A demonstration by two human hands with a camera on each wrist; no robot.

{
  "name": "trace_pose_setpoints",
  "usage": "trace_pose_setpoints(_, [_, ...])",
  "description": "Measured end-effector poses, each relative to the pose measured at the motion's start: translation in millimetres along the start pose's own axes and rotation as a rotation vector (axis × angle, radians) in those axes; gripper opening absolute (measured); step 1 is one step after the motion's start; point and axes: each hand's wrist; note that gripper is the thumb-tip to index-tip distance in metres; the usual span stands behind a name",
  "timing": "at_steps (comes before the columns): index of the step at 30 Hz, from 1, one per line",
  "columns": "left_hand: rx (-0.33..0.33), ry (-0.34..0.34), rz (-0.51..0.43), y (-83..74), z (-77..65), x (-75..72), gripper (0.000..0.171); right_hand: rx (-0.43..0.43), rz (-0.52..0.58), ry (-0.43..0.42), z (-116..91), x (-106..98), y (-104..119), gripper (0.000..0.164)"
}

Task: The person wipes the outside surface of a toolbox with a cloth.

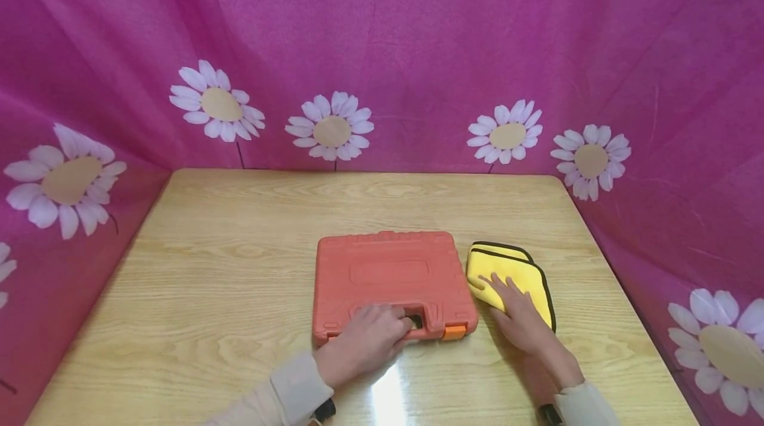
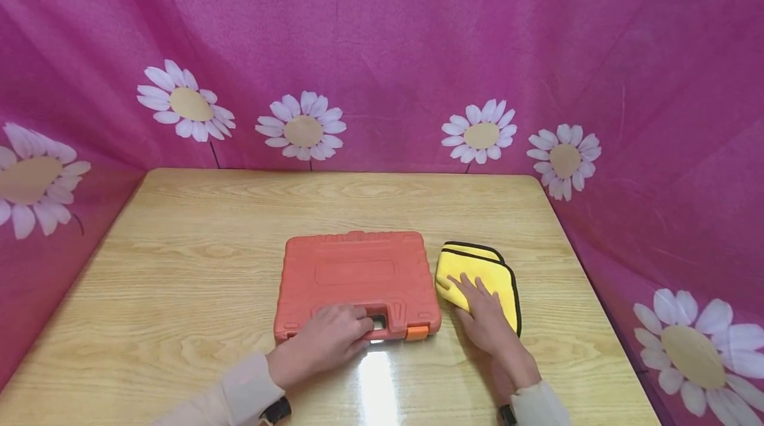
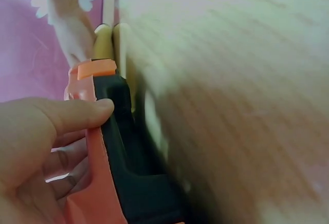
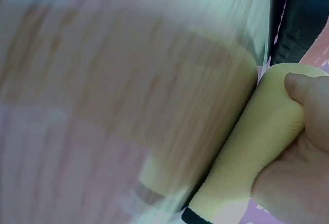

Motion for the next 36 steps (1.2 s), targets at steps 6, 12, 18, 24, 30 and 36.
trace_pose_setpoints(6, [-0.016, -0.042, 0.009, -2.5, -3.4, 9.0, 0.004, 0.014, 0.015, 0.007, -0.3, -0.4, 0.7, 0.054])
trace_pose_setpoints(12, [-0.02, -0.068, 0.035, -4.1, -4.2, 13.5, 0.004, 0.025, 0.025, 0.011, -0.9, -0.4, 2.0, 0.055])
trace_pose_setpoints(18, [-0.042, -0.038, -0.01, -2.9, -5.0, 11.1, 0.001, 0.033, 0.01, 0.009, -0.8, 1.0, 1.9, 0.055])
trace_pose_setpoints(24, [-0.069, -0.186, -0.171, 5.3, -7.0, 7.5, 0.009, 0.039, 0.014, 0.009, -0.8, 0.2, 3.2, 0.055])
trace_pose_setpoints(30, [-0.19, -0.508, -0.187, 23.7, -14.2, 4.4, 0.02, 0.045, 0.028, 0.009, -0.5, -1.0, 4.1, 0.054])
trace_pose_setpoints(36, [-0.492, -0.51, -0.199, 44.3, -24.4, -1.2, 0.052, 0.044, 0.025, 0.005, -0.3, 0.2, 3.5, 0.054])
Point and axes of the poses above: each hand's wrist, its own z-axis towards the middle knuckle, its own x-axis out of the palm, y = z × x, and after that the axes turned 12 degrees about -z, right-handed
